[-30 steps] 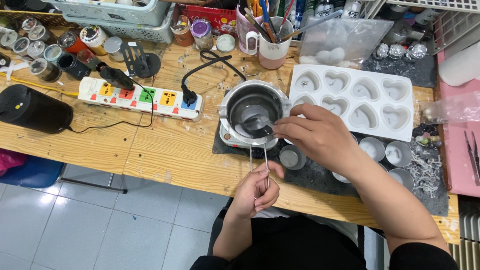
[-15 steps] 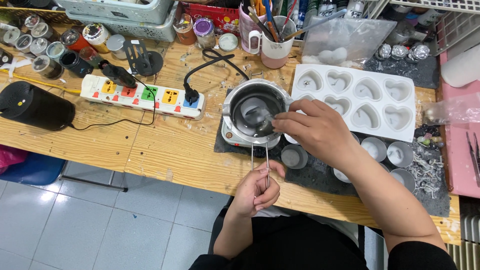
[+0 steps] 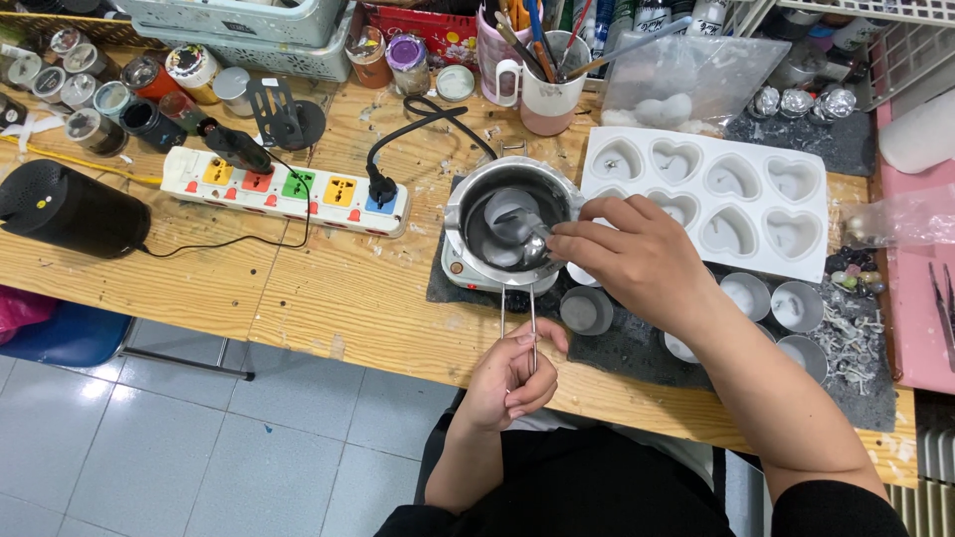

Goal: The person is melting wax in a pot on a hot plate and transferring it into smaller molds using a spoon and tweezers.

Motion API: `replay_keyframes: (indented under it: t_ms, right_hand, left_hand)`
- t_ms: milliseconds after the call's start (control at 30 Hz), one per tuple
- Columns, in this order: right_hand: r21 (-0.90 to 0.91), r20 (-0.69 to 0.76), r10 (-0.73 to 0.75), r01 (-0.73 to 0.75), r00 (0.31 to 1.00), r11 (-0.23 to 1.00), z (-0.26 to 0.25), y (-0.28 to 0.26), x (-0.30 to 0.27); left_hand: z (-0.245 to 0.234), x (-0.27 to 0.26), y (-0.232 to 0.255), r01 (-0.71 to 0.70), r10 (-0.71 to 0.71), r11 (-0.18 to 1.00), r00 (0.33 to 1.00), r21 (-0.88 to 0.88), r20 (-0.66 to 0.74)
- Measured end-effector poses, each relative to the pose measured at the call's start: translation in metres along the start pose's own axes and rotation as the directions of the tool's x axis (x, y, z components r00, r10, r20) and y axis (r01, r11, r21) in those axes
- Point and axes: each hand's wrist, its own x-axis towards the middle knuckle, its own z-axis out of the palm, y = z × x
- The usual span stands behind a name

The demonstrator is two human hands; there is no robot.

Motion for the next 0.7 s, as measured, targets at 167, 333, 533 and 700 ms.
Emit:
replay_keyframes:
  t_ms: [167, 333, 533, 700]
  right_hand:
    - [0.007, -0.044, 0.015, -0.014, 0.999, 1.000, -0.006, 0.000, -0.003]
    - [-0.010, -0.018, 0.021, -0.021, 1.000, 1.000, -0.007, -0.002, -0.002]
    - [0.052, 0.004, 0.023, -0.023, 1.000, 0.998, -0.005, -0.006, 0.006]
    - [0.026, -0.061, 0.049, -0.047, 0.997, 0.999, -0.003, -0.002, 0.006]
  left_hand:
    - [0.001, 0.000, 0.002, -0.002, 0.002, 1.000, 1.000, 0.002, 0.014]
    - [0.001, 0.001, 0.002, 0.004, -0.004, 1.000, 1.000, 0.017, 0.018]
    - [0.001, -0.001, 0.002, 0.010, -0.010, 1.000, 1.000, 0.025, 0.001]
    - [0.000, 0.000, 0.002, 0.019, -0.019, 1.000, 1.000, 0.009, 0.006]
